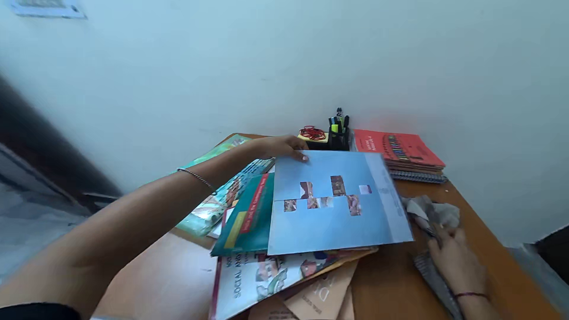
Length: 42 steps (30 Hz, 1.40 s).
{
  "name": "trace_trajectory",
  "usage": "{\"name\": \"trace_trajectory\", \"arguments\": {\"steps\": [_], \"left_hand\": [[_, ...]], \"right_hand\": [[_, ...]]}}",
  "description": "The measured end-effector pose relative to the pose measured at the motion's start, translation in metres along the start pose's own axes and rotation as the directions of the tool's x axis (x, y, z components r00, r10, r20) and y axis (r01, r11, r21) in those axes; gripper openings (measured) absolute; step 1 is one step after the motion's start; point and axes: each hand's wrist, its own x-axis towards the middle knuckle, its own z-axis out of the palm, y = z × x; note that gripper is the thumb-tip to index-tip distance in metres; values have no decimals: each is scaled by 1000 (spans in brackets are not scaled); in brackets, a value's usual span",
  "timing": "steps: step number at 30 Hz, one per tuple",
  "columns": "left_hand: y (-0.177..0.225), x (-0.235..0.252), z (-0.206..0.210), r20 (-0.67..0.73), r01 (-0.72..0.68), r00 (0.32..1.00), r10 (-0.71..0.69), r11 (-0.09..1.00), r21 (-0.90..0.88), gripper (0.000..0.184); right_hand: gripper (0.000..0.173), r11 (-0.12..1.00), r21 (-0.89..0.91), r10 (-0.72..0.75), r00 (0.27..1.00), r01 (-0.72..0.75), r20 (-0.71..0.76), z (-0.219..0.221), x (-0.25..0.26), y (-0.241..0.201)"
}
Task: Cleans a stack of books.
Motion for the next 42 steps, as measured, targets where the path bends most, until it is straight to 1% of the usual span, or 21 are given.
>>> {"name": "trace_trajectory", "arguments": {"steps": [1, 3, 6, 8, 10, 12, 13, 14, 15, 16, 18, 20, 22, 24, 26, 28, 29, 30, 33, 35, 42], "left_hand": [[16, 1, -1, -43, -85, 995, 84, 996, -13, 8], [52, 3, -6, -109, -238, 965, 238, 971, 16, 13], [103, 16, -14, -209, -392, 884, 418, 907, 155, 19], [128, 33, -16, -290, -436, 811, 509, 855, 281, 22], [145, 59, -13, -387, -432, 714, 583, 803, 410, 24], [150, 88, 2, -460, -391, 640, 615, 777, 494, 26], [147, 104, 14, -472, -375, 622, 625, 767, 521, 28], [141, 119, 28, -464, -352, 624, 629, 756, 551, 29], [134, 132, 44, -436, -326, 651, 621, 748, 579, 30], [124, 144, 61, -389, -300, 693, 607, 734, 610, 31], [103, 161, 90, -251, -245, 811, 529, 696, 675, 37], [78, 174, 112, -110, -243, 878, 466, 631, 736, 46], [59, 182, 124, -2, -301, 881, 473, 565, 768, 48], [50, 183, 129, 23, -289, 909, 416, 589, 755, 52], [47, 185, 133, 19, -238, 943, 332, 633, 737, 61], [45, 192, 136, 6, -204, 955, 296, 642, 739, 67], [45, 196, 136, 9, -197, 959, 284, 644, 739, 67], [46, 200, 135, 16, -200, 961, 278, 651, 732, 63], [41, 212, 131, 43, -254, 948, 314, 673, 694, 49], [36, 219, 128, 56, -288, 938, 343, 676, 678, 48], [30, 225, 119, 119, -342, 930, 348, 700, 627, 48]], "right_hand": [[40, 1000, 5, 0, 1000, 0, 5, 0, 0, 0], [40, 1000, 4, 19, 1000, -19, 17, -1, 1, 1], [39, 999, 16, 42, 999, -42, 23, -4, 0, -3], [40, 998, 29, 61, 997, -62, 48, -6, -1, -3], [41, 997, 42, 65, 997, -67, 46, -5, -1, -3], [41, 996, 38, 77, 995, -79, 56, -5, -1, -3], [42, 996, 30, 84, 994, -86, 63, -5, 0, -2], [42, 996, 26, 89, 994, -91, 69, -5, 0, -2], [42, 996, 25, 87, 994, -89, 66, -5, 0, -1], [42, 996, 25, 81, 995, -83, 57, -4, 0, 0], [41, 996, 35, 78, 996, -80, 52, -4, 0, 0], [42, 996, 27, 83, 994, -85, 65, -5, 0, -1], [42, 996, 26, 84, 994, -86, 66, -6, 2, 0], [42, 996, 17, 90, 993, -91, 76, -5, 1, -1], [42, 996, 4, 92, 992, -93, 81, -5, 1, -1], [43, 996, 7, 87, 994, -87, 72, -4, 1, 0], [43, 996, 10, 87, 994, -88, 70, -3, 1, 0], [43, 996, 12, 90, 993, -91, 70, -3, 1, 0], [43, 996, 19, 90, 994, -91, 64, -2, 1, 1], [42, 997, 27, 77, 996, -78, 47, -1, 2, 1], [43, 996, 45, 75, 996, -77, 46, -1, 0, 2]]}}
